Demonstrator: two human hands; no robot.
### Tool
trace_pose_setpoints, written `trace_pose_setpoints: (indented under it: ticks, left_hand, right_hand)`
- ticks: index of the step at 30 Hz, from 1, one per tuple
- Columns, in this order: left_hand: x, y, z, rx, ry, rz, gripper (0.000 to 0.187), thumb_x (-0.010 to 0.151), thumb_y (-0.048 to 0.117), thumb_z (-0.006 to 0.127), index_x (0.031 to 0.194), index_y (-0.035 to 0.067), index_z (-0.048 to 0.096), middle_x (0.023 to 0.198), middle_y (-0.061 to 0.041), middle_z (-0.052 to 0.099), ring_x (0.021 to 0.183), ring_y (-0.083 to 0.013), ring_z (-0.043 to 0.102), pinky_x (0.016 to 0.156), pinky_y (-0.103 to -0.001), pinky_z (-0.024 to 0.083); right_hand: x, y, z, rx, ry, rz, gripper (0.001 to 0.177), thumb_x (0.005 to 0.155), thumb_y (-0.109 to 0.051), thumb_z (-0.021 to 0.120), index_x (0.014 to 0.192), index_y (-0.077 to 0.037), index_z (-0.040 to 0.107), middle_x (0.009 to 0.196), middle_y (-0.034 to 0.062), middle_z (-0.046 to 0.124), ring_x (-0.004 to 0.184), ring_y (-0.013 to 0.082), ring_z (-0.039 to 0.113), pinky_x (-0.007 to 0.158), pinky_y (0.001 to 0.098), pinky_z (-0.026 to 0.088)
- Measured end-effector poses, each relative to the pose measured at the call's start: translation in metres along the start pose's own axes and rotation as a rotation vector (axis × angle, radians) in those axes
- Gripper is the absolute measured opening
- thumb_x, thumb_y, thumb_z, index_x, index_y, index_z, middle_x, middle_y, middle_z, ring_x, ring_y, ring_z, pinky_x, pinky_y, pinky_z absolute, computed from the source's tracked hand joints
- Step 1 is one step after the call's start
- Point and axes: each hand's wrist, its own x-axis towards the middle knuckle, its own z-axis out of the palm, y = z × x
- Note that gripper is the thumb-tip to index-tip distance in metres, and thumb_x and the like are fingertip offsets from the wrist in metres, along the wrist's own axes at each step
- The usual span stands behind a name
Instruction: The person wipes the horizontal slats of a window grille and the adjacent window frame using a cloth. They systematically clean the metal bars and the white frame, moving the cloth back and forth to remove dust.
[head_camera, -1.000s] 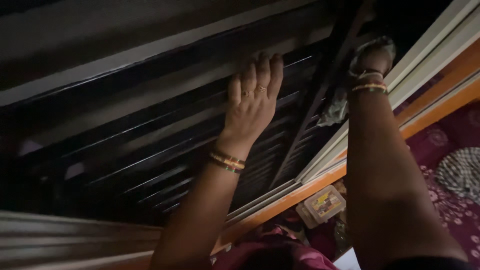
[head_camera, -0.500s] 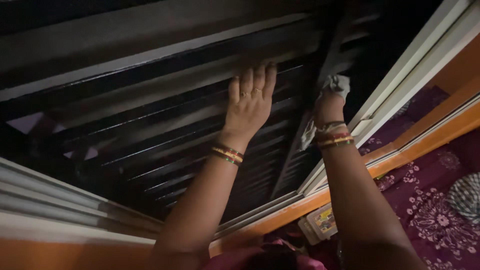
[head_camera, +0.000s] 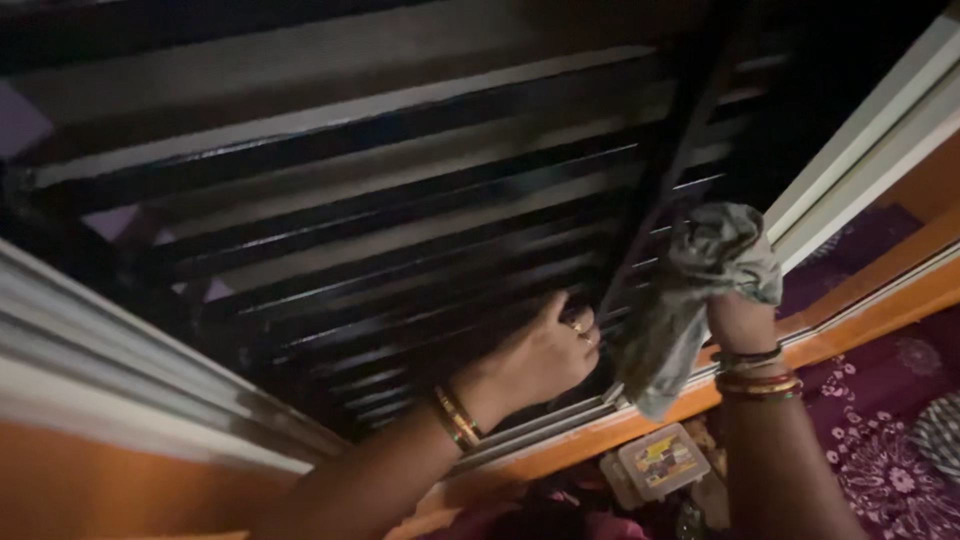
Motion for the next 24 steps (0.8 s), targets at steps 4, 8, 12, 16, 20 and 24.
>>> trace_pose_setpoints:
  ticks: [4,8,12,16,20,24]
  left_hand:
    - [-0.01,0.005,0.026,-0.076,0.009,0.103,0.015,0.085,0.022,0.061,0.08,0.017,0.075,0.094,0.0,0.073,0.102,-0.0171,0.067,0.103,-0.045,0.049]
    - [-0.011,0.017,0.054,-0.108,-0.011,0.213,0.013,0.084,0.019,0.062,0.074,0.018,0.071,0.086,0.002,0.072,0.08,-0.0149,0.07,0.103,-0.047,0.05]
    - [-0.014,0.029,0.066,-0.209,-0.044,0.26,0.019,0.086,0.018,0.063,0.067,0.02,0.068,0.066,0.004,0.067,0.063,-0.0137,0.068,0.104,-0.049,0.051]
    - [-0.015,0.032,0.067,-0.098,0.094,0.31,0.016,0.076,0.023,0.065,0.06,0.017,0.064,0.075,0.004,0.067,0.07,-0.0111,0.065,0.072,-0.03,0.053]
    - [-0.018,0.031,0.061,-0.051,0.087,0.38,0.025,0.082,0.015,0.064,0.056,0.016,0.062,0.07,0.006,0.064,0.07,-0.0075,0.062,0.077,-0.025,0.056]
    - [-0.019,0.031,0.066,-0.506,-0.241,0.271,0.033,0.099,0.015,0.06,0.066,0.014,0.063,0.067,0.001,0.064,0.059,-0.0069,0.059,0.068,-0.022,0.054]
  right_hand:
    - [0.012,-0.002,0.01,0.806,-0.316,0.261,0.038,0.099,-0.023,0.067,0.132,-0.006,0.058,0.12,0.0062,0.067,0.104,0.0151,0.066,0.087,0.0277,0.058]
    - [0.012,-0.058,0.006,1.039,-0.506,0.245,0.052,0.095,-0.03,0.075,0.137,-0.005,0.056,0.12,0.0066,0.066,0.103,0.0152,0.067,0.09,0.0289,0.06]
    - [0.024,-0.101,0.018,1.228,-0.729,0.068,0.065,0.082,-0.031,0.087,0.133,-0.005,0.058,0.12,0.0083,0.068,0.098,0.0163,0.069,0.08,0.0293,0.062]
    - [0.024,-0.13,0.022,0.956,-0.657,-0.115,0.058,0.085,-0.037,0.082,0.13,-0.006,0.063,0.119,0.0063,0.071,0.103,0.0153,0.071,0.091,0.0305,0.063]
    - [0.025,-0.148,0.018,0.82,-0.622,-0.164,0.051,0.087,-0.035,0.08,0.126,-0.007,0.064,0.118,0.0064,0.071,0.106,0.0167,0.071,0.095,0.0305,0.061]
    - [0.014,-0.136,0.035,0.862,-0.594,-0.21,0.039,0.091,-0.029,0.079,0.122,-0.009,0.067,0.115,0.0045,0.073,0.104,0.0157,0.072,0.095,0.0307,0.063]
